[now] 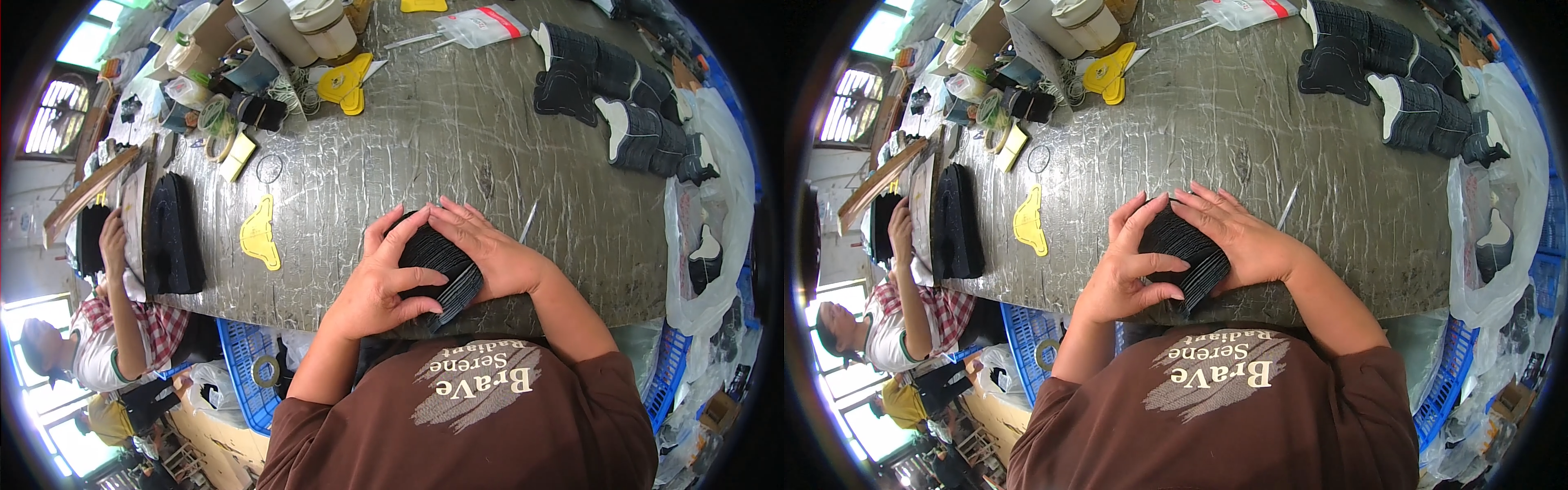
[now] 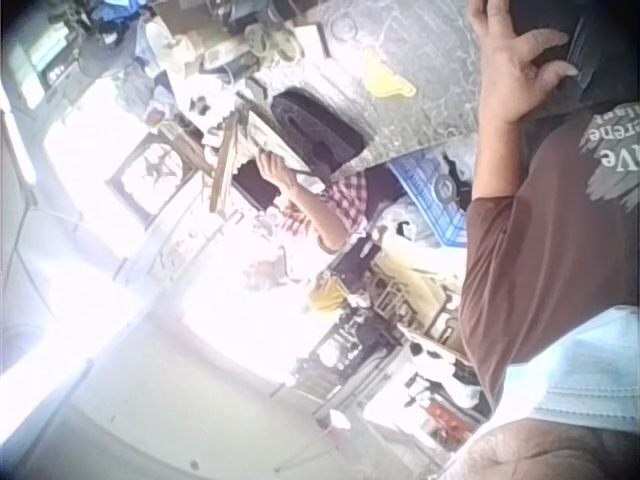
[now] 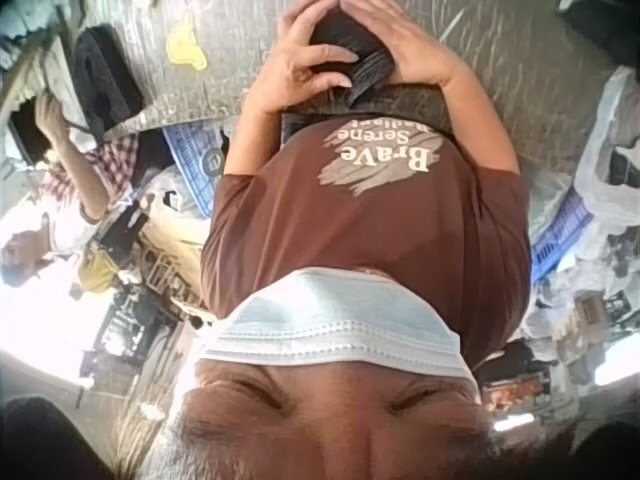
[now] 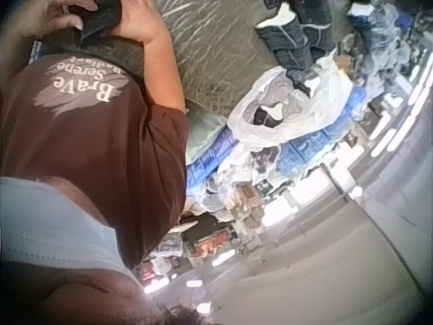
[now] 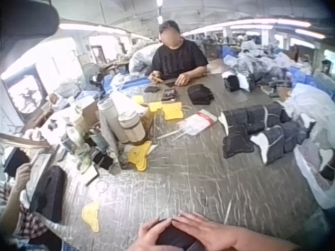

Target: Tracing patterns on yellow shoe parts using a stencil and then sorting/stacking black shoe upper components.

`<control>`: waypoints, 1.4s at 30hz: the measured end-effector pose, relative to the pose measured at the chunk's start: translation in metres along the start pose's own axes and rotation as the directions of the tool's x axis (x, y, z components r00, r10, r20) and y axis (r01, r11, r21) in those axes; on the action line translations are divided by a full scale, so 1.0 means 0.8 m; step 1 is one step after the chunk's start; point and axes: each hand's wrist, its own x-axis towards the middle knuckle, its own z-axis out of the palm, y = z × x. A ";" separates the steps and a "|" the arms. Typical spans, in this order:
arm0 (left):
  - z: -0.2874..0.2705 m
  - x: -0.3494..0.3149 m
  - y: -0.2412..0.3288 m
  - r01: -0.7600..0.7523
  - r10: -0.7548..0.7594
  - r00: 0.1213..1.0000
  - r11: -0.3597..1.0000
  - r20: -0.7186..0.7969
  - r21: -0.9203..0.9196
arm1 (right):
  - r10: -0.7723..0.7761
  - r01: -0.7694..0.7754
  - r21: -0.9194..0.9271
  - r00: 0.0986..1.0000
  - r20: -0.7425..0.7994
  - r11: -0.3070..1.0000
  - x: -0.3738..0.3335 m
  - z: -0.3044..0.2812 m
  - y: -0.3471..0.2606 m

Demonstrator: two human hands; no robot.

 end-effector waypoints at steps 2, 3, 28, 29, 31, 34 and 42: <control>0.000 0.000 -0.001 -0.003 0.002 1.000 1.000 0.005 0.011 | 0.000 0.000 -0.002 1.000 0.001 1.000 0.000 0.000 0.000; 0.000 0.000 -0.001 0.001 -0.001 1.000 1.000 0.008 0.008 | 0.000 0.000 0.001 1.000 0.000 1.000 -0.001 0.000 0.000; 0.004 -0.003 0.002 0.004 -0.005 1.000 0.999 0.020 0.042 | -0.011 0.011 0.002 1.000 -0.017 1.000 -0.002 0.003 0.002; 0.004 -0.003 0.003 0.003 -0.004 1.000 0.999 0.021 0.043 | -0.011 0.011 0.001 1.000 -0.018 1.000 -0.002 0.003 0.002; 0.003 -0.002 0.005 0.000 0.000 1.000 0.999 0.019 0.038 | -0.009 0.009 0.000 1.000 -0.016 1.000 -0.002 0.003 0.002; 0.003 -0.001 0.007 0.017 -0.017 1.000 1.000 0.017 0.016 | -0.011 0.012 0.001 1.000 -0.020 1.000 -0.002 0.003 0.003; 0.013 0.001 0.019 0.054 -0.052 0.998 0.998 -0.034 0.042 | -0.014 0.013 -0.007 1.000 -0.018 1.000 -0.001 0.003 0.003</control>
